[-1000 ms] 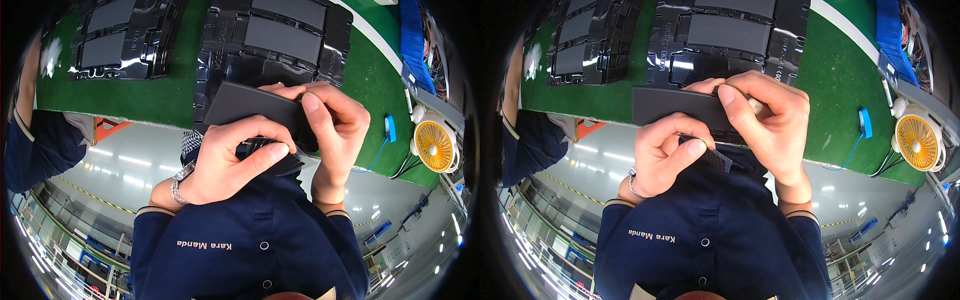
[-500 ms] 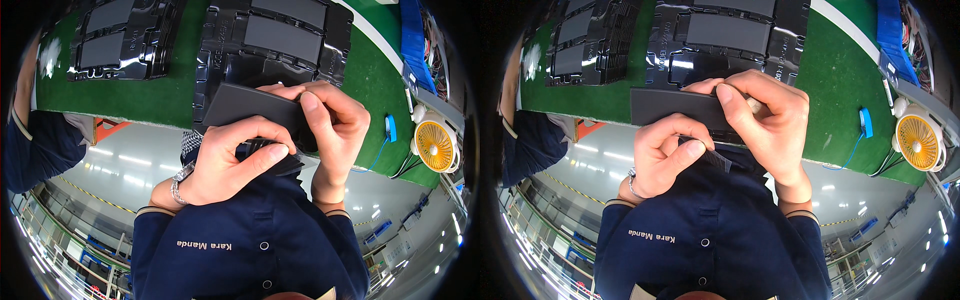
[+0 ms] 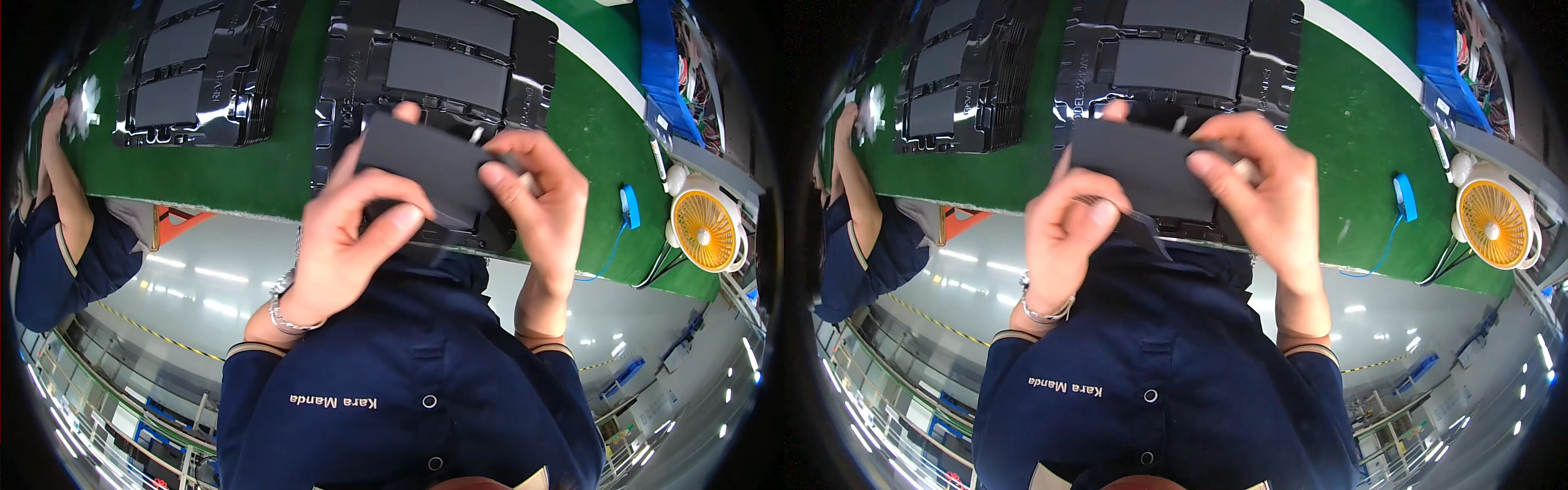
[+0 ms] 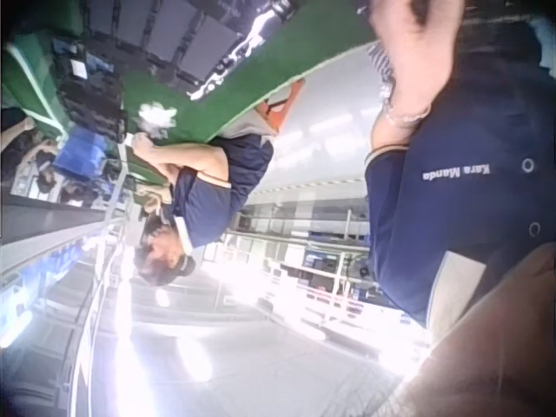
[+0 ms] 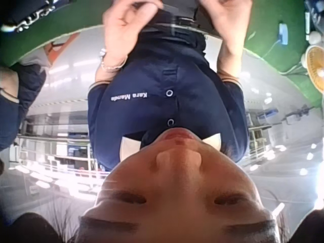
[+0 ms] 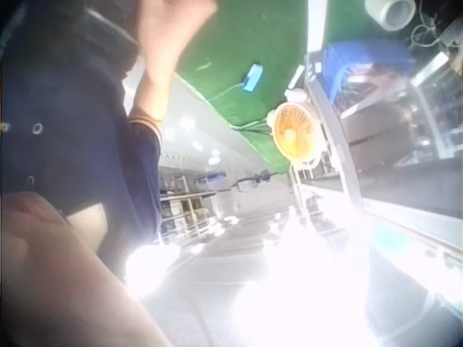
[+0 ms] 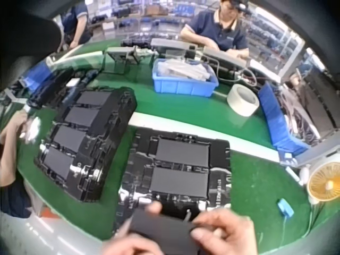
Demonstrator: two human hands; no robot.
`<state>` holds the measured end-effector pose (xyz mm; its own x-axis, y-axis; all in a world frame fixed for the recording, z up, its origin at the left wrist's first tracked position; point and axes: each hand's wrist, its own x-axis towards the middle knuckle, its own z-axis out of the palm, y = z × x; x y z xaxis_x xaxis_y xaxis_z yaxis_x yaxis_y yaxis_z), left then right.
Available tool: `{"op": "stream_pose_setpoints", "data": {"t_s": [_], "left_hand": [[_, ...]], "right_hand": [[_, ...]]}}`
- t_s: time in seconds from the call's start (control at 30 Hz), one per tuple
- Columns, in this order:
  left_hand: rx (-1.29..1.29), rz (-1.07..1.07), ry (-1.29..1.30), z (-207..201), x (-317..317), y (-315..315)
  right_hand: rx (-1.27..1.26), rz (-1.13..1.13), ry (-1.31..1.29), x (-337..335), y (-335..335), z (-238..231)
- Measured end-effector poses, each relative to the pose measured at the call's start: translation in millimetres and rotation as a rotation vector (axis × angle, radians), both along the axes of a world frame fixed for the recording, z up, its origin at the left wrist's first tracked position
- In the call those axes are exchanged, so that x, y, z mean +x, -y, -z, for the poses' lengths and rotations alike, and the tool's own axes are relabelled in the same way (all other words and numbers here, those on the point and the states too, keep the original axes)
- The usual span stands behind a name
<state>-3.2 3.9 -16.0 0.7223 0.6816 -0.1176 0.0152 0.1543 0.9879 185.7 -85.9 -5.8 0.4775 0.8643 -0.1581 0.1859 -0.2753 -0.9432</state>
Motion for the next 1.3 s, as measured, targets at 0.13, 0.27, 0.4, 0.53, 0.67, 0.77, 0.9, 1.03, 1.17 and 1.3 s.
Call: {"op": "stream_pose_setpoints", "data": {"t_s": [0.13,0.27,0.4,0.53,0.67,0.77,0.9,1.03,1.17,1.3], "left_hand": [[0.151,-0.207,0.007,11.9,-17.2,-16.5],[0.049,-0.125,-0.071,3.1,-16.4,-21.9],[0.171,-0.025,-0.109,2.1,-5.7,-22.4],[0.016,-0.008,-0.109,2.5,5.8,-17.2],[0.074,0.037,-0.1,9.4,8.0,-16.0],[0.078,0.051,-0.07,6.7,9.7,-16.2],[0.004,0.049,-0.067,-0.4,11.1,-12.9],[-0.02,0.017,-0.065,-0.4,12.6,-8.6],[-0.014,0.02,-0.057,0.3,13.1,-8.3],[0.016,0.033,-0.082,-0.5,13.4,-8.7]], "right_hand": [[-0.241,0.038,0.217,19.7,-4.2,0.7],[-0.121,-0.052,0.541,12.8,-14.9,20.4],[-0.171,-0.054,0.747,7.7,-18.9,12.1],[-0.042,-0.01,0.48,2.3,-5.6,-1.7],[0.203,-0.256,0.306,-10.6,-0.3,-21.2],[0.142,-0.254,0.376,-19.8,-4.8,-20.0],[0.145,-0.235,0.442,-22.6,-6.9,-11.9],[0.145,-0.239,0.478,-23.2,-6.7,-11.9],[0.159,-0.249,0.485,-22.1,-6.5,-10.4],[0.183,-0.267,0.501,-19.0,-6.5,-7.4]]}}
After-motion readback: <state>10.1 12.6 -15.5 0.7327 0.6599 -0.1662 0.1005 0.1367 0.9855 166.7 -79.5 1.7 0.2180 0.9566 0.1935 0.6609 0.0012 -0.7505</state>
